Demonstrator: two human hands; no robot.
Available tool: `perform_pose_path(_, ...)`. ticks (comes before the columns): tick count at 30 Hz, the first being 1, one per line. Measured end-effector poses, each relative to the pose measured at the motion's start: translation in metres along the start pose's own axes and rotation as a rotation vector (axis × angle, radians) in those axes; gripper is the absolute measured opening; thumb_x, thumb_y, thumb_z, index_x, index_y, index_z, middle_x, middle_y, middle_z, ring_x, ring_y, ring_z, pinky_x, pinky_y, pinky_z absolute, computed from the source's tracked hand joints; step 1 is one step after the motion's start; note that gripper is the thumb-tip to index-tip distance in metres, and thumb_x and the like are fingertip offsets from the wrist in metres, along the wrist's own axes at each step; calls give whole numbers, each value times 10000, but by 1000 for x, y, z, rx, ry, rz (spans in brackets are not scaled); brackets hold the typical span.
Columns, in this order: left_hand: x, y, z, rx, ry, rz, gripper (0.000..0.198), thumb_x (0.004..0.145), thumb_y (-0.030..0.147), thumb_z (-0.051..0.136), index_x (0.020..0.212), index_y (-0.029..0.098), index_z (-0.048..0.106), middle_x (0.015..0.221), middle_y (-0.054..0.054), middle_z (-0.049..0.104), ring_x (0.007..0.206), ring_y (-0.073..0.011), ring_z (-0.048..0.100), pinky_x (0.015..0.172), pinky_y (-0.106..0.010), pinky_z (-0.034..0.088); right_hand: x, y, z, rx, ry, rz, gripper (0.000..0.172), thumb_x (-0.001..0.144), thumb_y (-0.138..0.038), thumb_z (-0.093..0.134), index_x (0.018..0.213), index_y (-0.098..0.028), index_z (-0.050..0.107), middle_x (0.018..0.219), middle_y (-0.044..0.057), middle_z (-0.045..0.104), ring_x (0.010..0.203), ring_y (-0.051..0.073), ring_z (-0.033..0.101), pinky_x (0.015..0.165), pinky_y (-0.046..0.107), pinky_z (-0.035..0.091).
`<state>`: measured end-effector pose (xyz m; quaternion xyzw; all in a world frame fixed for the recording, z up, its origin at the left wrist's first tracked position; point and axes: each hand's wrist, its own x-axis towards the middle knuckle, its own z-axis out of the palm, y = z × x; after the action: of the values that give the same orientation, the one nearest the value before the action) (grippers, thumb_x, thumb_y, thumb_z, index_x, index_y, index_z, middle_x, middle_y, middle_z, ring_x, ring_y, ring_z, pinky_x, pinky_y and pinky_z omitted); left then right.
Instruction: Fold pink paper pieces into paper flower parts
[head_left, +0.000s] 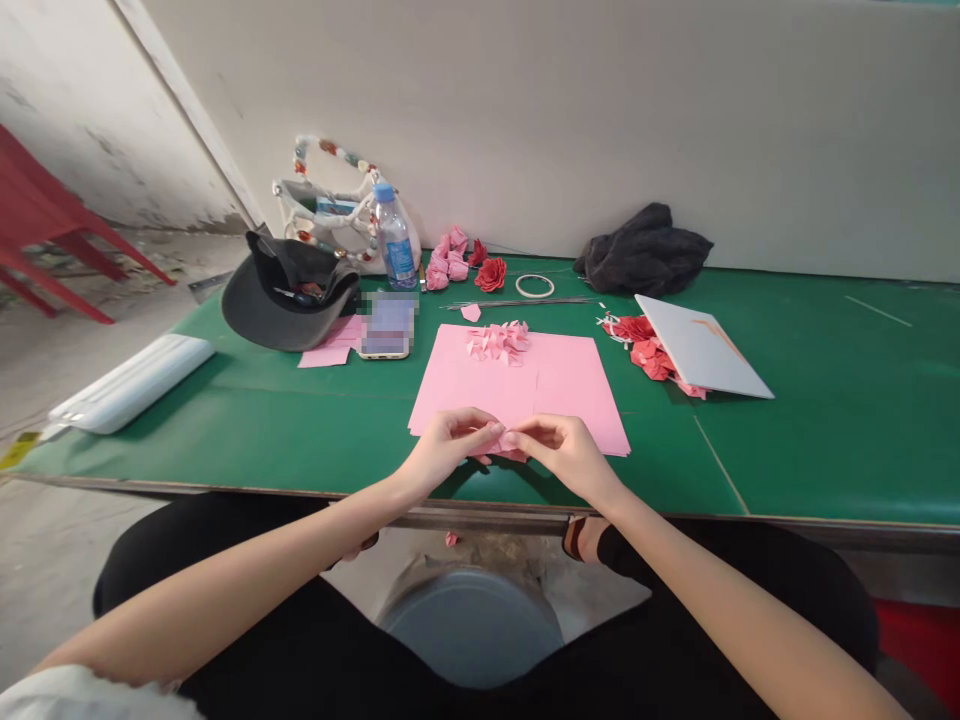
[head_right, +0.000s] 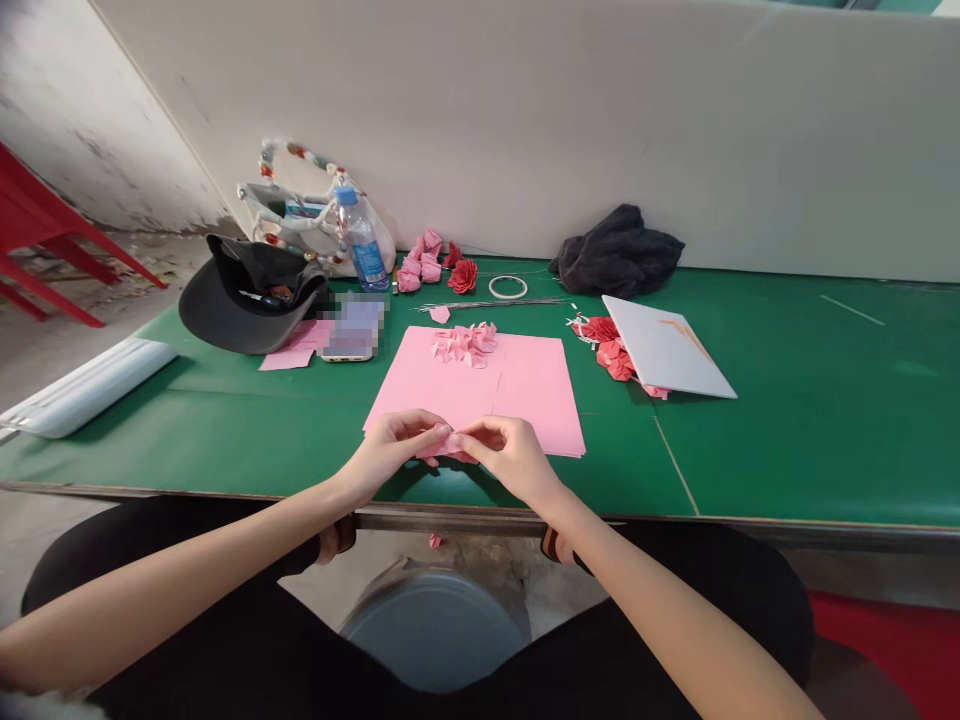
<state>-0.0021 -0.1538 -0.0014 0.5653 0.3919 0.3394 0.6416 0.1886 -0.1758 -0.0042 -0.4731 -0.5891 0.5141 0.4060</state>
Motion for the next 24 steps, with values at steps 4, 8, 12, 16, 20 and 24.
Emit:
perform_pose_path(4, 0, -2, 0, 24, -11, 18, 337, 801, 462, 668, 880, 135, 682, 818, -48, 682, 747, -169, 645, 579, -240, 534, 1, 3, 0, 50, -24, 45, 296, 714, -438, 745, 832, -167, 729, 729, 36, 724, 662, 182, 691, 692, 333, 583)
perform_pose_path(8, 0, -1, 1, 41, -16, -3, 325, 807, 453, 664, 870, 134, 679, 813, -44, 679, 738, -157, 633, 594, -237, 541, 0, 5, 1, 66, -19, 49, 302, 687, -427, 769, 814, -156, 725, 741, 43, 724, 635, 172, 684, 665, 319, 584)
perform_pose_path(12, -1, 0, 1, 51, -22, -4, 325, 811, 452, 661, 869, 133, 678, 800, -41, 677, 719, -149, 624, 602, -241, 547, 0, 4, 1, 61, -13, 55, 302, 687, -432, 767, 800, -155, 725, 737, 45, 722, 628, 171, 683, 661, 319, 583)
perform_pose_path(16, -1, -1, 0, 42, -28, 16, 312, 807, 438, 673, 875, 134, 680, 799, -43, 686, 699, -143, 627, 603, -239, 544, -1, 3, 1, 49, -8, 52, 291, 694, -430, 764, 787, -156, 727, 722, 40, 719, 617, 167, 679, 652, 312, 577)
perform_pose_path(20, -1, 0, 0, 44, -48, 33, 300, 817, 427, 668, 880, 133, 680, 788, -48, 708, 663, -127, 628, 597, -221, 519, 0, 4, 0, 31, -12, 41, 292, 707, -433, 753, 802, -158, 731, 729, 42, 722, 631, 169, 679, 661, 312, 572)
perform_pose_path(24, -2, 2, 1, 71, -35, 60, 292, 815, 410, 672, 849, 120, 685, 735, -36, 691, 607, -105, 587, 555, -202, 478, 0, 4, 0, 15, -20, 47, 293, 710, -437, 750, 774, -152, 720, 726, 45, 720, 635, 173, 680, 659, 307, 568)
